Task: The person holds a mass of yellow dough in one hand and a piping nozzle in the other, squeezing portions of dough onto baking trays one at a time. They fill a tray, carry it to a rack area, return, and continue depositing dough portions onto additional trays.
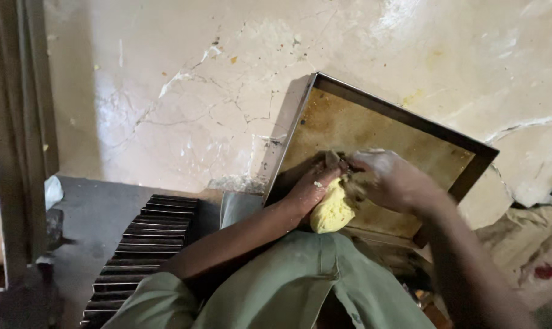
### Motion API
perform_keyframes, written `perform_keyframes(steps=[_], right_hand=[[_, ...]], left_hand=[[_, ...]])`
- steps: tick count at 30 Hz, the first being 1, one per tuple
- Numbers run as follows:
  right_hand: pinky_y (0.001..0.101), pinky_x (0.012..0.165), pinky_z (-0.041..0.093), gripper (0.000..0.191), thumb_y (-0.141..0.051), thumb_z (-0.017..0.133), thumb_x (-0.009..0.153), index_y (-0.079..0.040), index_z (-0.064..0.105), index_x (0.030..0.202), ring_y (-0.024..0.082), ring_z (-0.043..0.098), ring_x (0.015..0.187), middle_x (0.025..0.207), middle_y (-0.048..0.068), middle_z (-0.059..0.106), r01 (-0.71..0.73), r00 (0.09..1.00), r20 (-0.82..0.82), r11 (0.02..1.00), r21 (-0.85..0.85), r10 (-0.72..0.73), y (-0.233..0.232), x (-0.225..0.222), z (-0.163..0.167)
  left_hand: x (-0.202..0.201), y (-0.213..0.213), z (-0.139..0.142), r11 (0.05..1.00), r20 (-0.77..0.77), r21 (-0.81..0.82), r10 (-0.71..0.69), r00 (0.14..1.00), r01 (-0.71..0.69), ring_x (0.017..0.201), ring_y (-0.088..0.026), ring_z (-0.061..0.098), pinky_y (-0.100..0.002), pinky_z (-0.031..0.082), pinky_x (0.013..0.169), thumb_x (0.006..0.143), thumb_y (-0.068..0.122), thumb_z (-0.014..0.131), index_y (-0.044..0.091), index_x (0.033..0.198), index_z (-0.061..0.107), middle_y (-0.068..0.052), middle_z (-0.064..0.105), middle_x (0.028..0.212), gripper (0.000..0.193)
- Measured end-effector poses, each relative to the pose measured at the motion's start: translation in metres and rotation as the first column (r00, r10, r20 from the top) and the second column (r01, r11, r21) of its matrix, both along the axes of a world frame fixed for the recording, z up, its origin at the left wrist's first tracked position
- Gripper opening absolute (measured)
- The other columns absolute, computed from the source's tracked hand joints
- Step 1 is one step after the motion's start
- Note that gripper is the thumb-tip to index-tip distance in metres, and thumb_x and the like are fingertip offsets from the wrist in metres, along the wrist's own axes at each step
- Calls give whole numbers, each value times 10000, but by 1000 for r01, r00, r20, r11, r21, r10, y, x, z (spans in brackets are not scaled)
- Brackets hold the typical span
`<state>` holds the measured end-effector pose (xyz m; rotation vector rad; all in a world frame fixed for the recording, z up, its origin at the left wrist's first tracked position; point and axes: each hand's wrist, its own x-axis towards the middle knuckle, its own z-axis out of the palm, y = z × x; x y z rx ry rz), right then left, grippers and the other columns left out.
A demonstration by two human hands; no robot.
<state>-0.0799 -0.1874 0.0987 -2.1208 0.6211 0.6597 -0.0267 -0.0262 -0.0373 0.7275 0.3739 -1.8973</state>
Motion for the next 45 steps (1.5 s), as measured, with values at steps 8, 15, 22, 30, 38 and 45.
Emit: perform_keyframes(steps=[8, 15, 22, 30, 38, 45], right_hand=[[371, 698, 611, 472, -130, 611, 925, -186, 571, 1393, 261, 765, 787, 1026, 98, 722, -17, 830, -554, 996, 92, 65, -42, 41, 7], [399, 623, 600, 199, -220, 697, 907, -101, 692, 1067, 285, 707, 645, 806, 123, 746, -163, 835, -543, 981, -101, 83, -69, 78, -20], [443, 619, 580, 134, -208, 686, 915, -86, 679, 971, 313, 697, 627, 734, 141, 700, -222, 975, -83, 933, -284, 206, -50, 58, -59], [432, 666, 592, 311, -276, 715, 800, -124, 627, 1057, 271, 691, 690, 792, 67, 718, -354, 864, -331, 925, 134, 379, -43, 64, -12], [477, 587, 622, 247, -108, 373, 1035, -95, 599, 1135, 328, 721, 608, 772, 200, 693, -336, 850, -449, 940, -56, 277, -1, 26, -81], [513, 675, 587, 213, -194, 532, 866, -111, 622, 1041, 377, 709, 681, 777, 190, 708, -499, 865, -202, 827, -258, 459, 27, 48, -50]], left_hand=[[19, -35, 31, 988, -48, -13, 151, 987, -152, 895, -139, 675, -348, 582, 778, 1007, 399, 608, 133, 1213, 634, -16, 685, 1061, 337], [23, -66, 24, 931, -151, 210, 333, 931, -299, 831, -140, 584, -374, 531, 692, 1029, 396, 654, 137, 1142, 596, -9, 561, 957, 289], [21, -72, 37, 886, -139, 390, 325, 935, -250, 950, -151, 631, -336, 555, 787, 979, 498, 600, 142, 1249, 601, -24, 626, 1080, 447], [8, -11, 25, 998, 204, -35, 50, 978, -44, 863, -220, 551, -376, 486, 728, 1176, 469, 615, -59, 1075, 632, -98, 596, 966, 538], [8, -7, 49, 837, -149, 333, 502, 852, -435, 954, -199, 660, -391, 575, 796, 989, 459, 584, 112, 1240, 594, -49, 652, 1087, 428], [9, 21, 60, 846, -109, 409, 417, 902, -341, 869, -192, 647, -399, 565, 717, 1015, 560, 617, 41, 1257, 608, -54, 640, 1020, 573]])
